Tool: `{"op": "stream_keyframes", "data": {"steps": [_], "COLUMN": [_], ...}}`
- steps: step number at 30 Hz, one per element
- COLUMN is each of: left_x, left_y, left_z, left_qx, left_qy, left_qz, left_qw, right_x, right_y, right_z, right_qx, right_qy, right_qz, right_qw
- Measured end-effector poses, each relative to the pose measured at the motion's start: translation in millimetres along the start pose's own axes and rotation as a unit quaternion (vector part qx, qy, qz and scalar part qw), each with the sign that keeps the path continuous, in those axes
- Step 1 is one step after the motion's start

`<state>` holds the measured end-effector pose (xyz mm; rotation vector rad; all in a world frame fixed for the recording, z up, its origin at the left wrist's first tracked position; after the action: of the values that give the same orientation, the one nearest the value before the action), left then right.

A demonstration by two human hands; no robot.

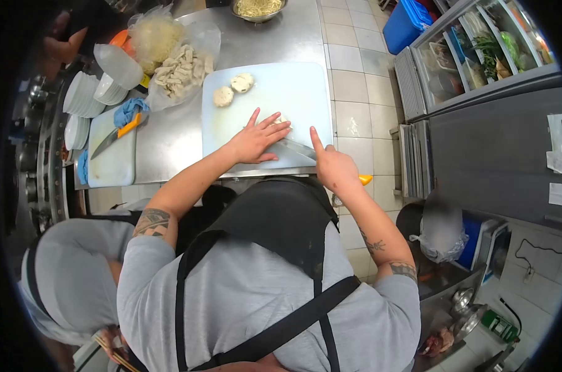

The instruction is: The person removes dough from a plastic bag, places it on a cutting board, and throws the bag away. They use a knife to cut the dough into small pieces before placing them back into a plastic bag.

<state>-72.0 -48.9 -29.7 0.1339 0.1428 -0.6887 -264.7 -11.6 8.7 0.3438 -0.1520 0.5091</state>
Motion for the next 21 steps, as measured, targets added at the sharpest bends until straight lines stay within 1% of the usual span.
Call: {"op": "stream_keyframes", "data": {"steps": [3,6,7,8,10,11,12,13,15,17,18,21], "left_x": [3,12,14,12,16,19,16,19,19,21,23,30], "left_y": [-1,-9,-13,-14,-24,-30,-33,-40,-48,-58,-60,-64], "left_z": [2,-4,-4,7,-5,-6,3,0,-2,-4,-5,-8], "left_qx": [-0.012,-0.023,-0.026,-0.083,-0.122,-0.145,-0.191,-0.197,-0.202,-0.188,-0.180,-0.148], "left_qy": [0.011,0.033,0.041,0.051,0.084,0.098,0.075,0.095,0.105,0.112,0.119,0.155], "left_qz": [-0.010,-0.007,-0.002,-0.010,-0.007,-0.007,-0.004,0.005,0.055,0.085,0.101,0.132], "left_qw": [1.000,0.999,0.999,0.995,0.989,0.985,0.979,0.976,0.972,0.972,0.971,0.968], "right_x": [-9,-37,-46,-54,-70,-78,-86,-92,-103,-105,-100,-100], "right_y": [23,57,72,87,114,125,132,134,135,122,113,89], "right_z": [16,32,43,55,76,85,90,94,97,91,91,59], "right_qx": [-0.021,-0.039,-0.059,-0.078,-0.075,-0.067,-0.061,-0.092,-0.150,-0.181,-0.195,-0.228], "right_qy": [-0.024,-0.037,-0.047,-0.056,-0.082,-0.117,-0.150,-0.157,-0.173,-0.196,-0.209,-0.258], "right_qz": [0.010,-0.008,-0.009,-0.009,-0.036,-0.073,-0.108,-0.105,-0.101,-0.106,-0.092,-0.065], "right_qw": [0.999,0.999,0.997,0.995,0.993,0.988,0.981,0.978,0.968,0.958,0.954,0.937]}}
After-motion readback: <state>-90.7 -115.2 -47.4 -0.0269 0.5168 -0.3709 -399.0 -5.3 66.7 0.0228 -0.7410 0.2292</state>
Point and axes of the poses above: each hand's wrist, its own y-axis away from the middle knuckle, its own z-axis out of the back of the hand, x = y × z, the point moved 8 cm from there along -y, towards the middle knuckle, and after that the axes turned 11 degrees about z, right-handed, at the moved point
